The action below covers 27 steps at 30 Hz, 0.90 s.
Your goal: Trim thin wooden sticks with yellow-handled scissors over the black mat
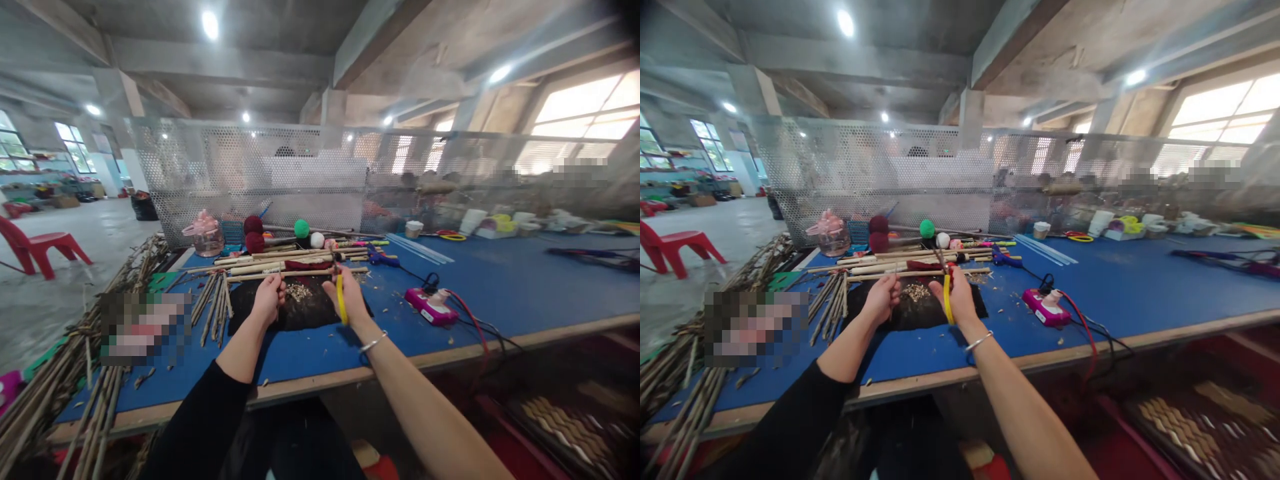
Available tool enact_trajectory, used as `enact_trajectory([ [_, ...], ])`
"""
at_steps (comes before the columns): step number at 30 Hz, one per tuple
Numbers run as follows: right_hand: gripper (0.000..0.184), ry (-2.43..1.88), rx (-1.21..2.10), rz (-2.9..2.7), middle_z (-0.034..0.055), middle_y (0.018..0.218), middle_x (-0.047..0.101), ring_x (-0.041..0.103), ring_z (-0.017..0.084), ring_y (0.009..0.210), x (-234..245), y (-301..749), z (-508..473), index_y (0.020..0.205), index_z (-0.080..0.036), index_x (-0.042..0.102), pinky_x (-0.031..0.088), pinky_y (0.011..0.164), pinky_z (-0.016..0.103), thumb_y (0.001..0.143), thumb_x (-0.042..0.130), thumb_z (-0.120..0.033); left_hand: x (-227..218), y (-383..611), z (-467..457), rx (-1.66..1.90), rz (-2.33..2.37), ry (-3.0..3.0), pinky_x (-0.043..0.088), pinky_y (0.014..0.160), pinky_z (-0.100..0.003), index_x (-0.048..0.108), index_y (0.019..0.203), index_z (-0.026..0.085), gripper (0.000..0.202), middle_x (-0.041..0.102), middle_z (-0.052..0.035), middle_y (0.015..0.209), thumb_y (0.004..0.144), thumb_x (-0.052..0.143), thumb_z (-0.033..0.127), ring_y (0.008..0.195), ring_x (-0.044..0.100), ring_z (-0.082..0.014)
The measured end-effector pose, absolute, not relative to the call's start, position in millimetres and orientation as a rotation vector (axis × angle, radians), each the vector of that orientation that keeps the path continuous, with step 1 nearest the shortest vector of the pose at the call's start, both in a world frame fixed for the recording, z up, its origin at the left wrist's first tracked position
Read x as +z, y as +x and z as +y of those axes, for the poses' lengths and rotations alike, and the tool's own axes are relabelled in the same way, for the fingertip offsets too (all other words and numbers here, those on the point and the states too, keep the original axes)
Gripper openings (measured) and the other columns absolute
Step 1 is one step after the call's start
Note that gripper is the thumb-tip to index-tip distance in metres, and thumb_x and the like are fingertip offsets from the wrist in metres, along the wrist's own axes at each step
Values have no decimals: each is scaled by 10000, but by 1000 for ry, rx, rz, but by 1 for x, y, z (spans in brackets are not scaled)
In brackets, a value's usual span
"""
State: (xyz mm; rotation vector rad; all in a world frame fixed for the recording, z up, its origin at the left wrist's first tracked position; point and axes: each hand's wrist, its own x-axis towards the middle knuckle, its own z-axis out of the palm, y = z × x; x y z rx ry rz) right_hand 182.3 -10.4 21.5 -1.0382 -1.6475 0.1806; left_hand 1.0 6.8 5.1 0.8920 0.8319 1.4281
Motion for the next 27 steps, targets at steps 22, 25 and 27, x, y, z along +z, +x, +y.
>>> enact_trajectory([
  [22, 298, -1036, 132, -1687, 22, 773, 522, 465, 131, 643, 28, 165, 16, 953, -174, 470, 389, 628, 248, 751, 504, -390, 10, 6, 3, 1342, 817, 942, 127, 341, -136, 459, 716, 153, 291, 392, 60, 534, 603, 650, 341, 372, 277, -6],
  [25, 292, -1076, 26, -1649, 24, 770, 523, 459, 134, 641, 43, 192, 19, 931, -171, 468, 383, 627, 256, 754, 500, -402, 10, 4, 2, 1337, 823, 948, 140, 341, -130, 469, 740, 152, 271, 404, 55, 546, 607, 643, 311, 379, 297, -9],
  [27, 296, -1096, -37, -1600, 33, 783, 527, 462, 138, 661, 49, 209, 25, 917, -167, 470, 382, 644, 265, 762, 488, -418, 9, 3, 3, 1339, 807, 956, 144, 342, -126, 466, 738, 154, 265, 399, 58, 545, 606, 645, 299, 382, 303, -10],
])
